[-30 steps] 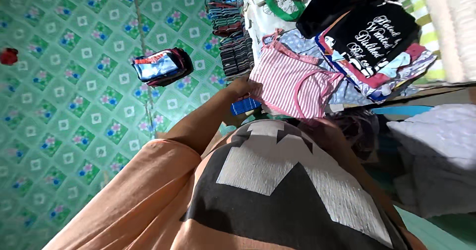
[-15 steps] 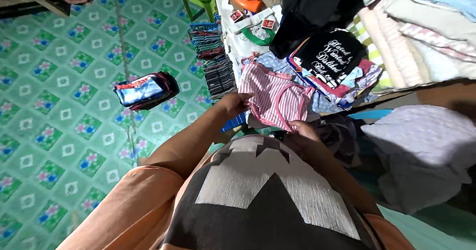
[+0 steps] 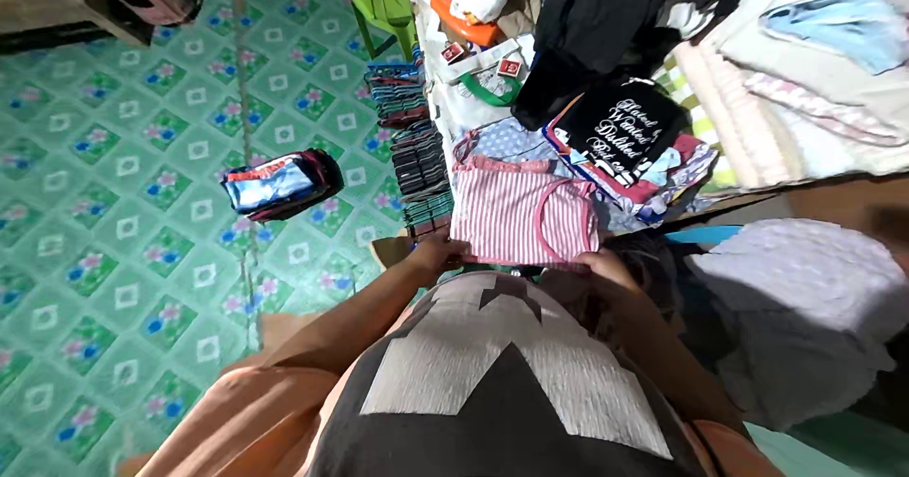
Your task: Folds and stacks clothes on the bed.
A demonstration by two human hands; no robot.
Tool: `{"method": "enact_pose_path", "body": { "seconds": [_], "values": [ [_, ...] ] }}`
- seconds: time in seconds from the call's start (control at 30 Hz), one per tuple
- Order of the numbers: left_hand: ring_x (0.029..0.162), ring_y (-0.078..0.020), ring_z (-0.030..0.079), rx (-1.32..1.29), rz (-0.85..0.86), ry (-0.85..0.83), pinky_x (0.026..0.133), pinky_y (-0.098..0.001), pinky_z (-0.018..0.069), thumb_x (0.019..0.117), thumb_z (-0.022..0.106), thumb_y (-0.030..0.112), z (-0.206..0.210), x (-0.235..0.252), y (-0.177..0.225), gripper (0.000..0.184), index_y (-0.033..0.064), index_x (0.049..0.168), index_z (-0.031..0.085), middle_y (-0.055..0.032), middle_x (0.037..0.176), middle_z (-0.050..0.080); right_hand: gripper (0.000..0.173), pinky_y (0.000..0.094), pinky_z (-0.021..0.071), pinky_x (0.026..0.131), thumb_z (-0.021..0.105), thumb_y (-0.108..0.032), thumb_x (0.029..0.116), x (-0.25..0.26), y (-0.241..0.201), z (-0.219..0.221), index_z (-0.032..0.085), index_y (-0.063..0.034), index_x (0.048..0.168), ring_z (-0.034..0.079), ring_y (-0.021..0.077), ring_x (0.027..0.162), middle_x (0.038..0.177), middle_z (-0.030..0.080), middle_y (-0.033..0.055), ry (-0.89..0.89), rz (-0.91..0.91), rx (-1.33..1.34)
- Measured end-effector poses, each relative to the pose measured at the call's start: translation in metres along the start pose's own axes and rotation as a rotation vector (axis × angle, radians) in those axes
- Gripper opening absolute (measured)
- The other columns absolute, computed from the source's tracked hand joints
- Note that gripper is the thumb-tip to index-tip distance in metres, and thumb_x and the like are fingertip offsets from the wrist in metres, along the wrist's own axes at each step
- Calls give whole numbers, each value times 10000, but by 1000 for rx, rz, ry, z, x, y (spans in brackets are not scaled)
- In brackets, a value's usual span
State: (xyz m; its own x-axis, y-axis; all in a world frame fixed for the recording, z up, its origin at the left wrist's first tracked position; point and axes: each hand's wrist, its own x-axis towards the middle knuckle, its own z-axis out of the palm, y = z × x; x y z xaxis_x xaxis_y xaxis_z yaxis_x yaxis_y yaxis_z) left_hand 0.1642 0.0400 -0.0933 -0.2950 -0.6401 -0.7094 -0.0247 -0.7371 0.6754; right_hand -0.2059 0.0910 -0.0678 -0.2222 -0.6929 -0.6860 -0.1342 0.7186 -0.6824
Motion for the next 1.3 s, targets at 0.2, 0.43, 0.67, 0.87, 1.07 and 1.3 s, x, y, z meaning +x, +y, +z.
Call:
{"method": "enact_pose_path", "body": {
  "seconds": [0.2, 0.43, 0.67, 0.87, 1.07, 1.3],
  "values": [
    [1199, -326, 610, 441, 442, 383, 992, -489, 532, 932, 745, 231, 8, -4, 49, 657, -8, 1464, 442, -243, 1406, 537, 525, 384, 580, 728, 599, -41, 961, -8, 11, -28, 428, -18, 1457, 658, 216, 889, 1150, 626, 186, 195, 37, 248],
    [1160, -235, 637, 374, 451, -30, 977, -443, 540, 1023, 616, 259, 96, 14, 120, 496, 66, 1452, 461, -137, 1378, 586, 416, 461, 495, 1022, 590, -107, 1018, -12, 23, -90, 519, 35, 1402, 597, 280, 1207, 1353, 590, 242, 214, -107, 122],
    [1247, -258, 591, -84, 206, -84, 1034, -417, 522, 1072, 437, 513, 190, 99, 149, 694, 44, 1558, 277, -174, 1461, 506, 417, 513, 574, 911, 591, -234, 1037, 6, 34, -139, 535, -62, 1413, 687, 297, 1064, 1273, 650, 204, 187, -40, 57],
    [1252, -331, 597, -243, 96, 45, 977, -565, 538, 990, 456, 687, 230, 134, 169, 799, 160, 1571, 304, -155, 1469, 525, 411, 421, 585, 832, 589, -182, 1032, 12, 71, -184, 508, -43, 1411, 681, 227, 965, 1224, 649, 173, 219, 76, 274],
    [1191, -269, 640, -299, 154, 52, 999, -492, 545, 1001, 482, 641, 234, 159, 170, 704, 134, 1486, 426, -118, 1345, 624, 462, 408, 597, 835, 578, -254, 1008, 14, 159, -247, 491, -71, 1423, 676, 204, 985, 1194, 654, 129, 343, 123, 600],
    [1117, -238, 649, -311, 327, 40, 972, -479, 542, 1065, 473, 398, 243, 169, 173, 401, 111, 1341, 525, -96, 1219, 659, 463, 411, 589, 906, 579, -185, 1035, 28, 78, -228, 455, -99, 1472, 682, 210, 1095, 1295, 658, 96, 6, -149, 514]
  ]
}}
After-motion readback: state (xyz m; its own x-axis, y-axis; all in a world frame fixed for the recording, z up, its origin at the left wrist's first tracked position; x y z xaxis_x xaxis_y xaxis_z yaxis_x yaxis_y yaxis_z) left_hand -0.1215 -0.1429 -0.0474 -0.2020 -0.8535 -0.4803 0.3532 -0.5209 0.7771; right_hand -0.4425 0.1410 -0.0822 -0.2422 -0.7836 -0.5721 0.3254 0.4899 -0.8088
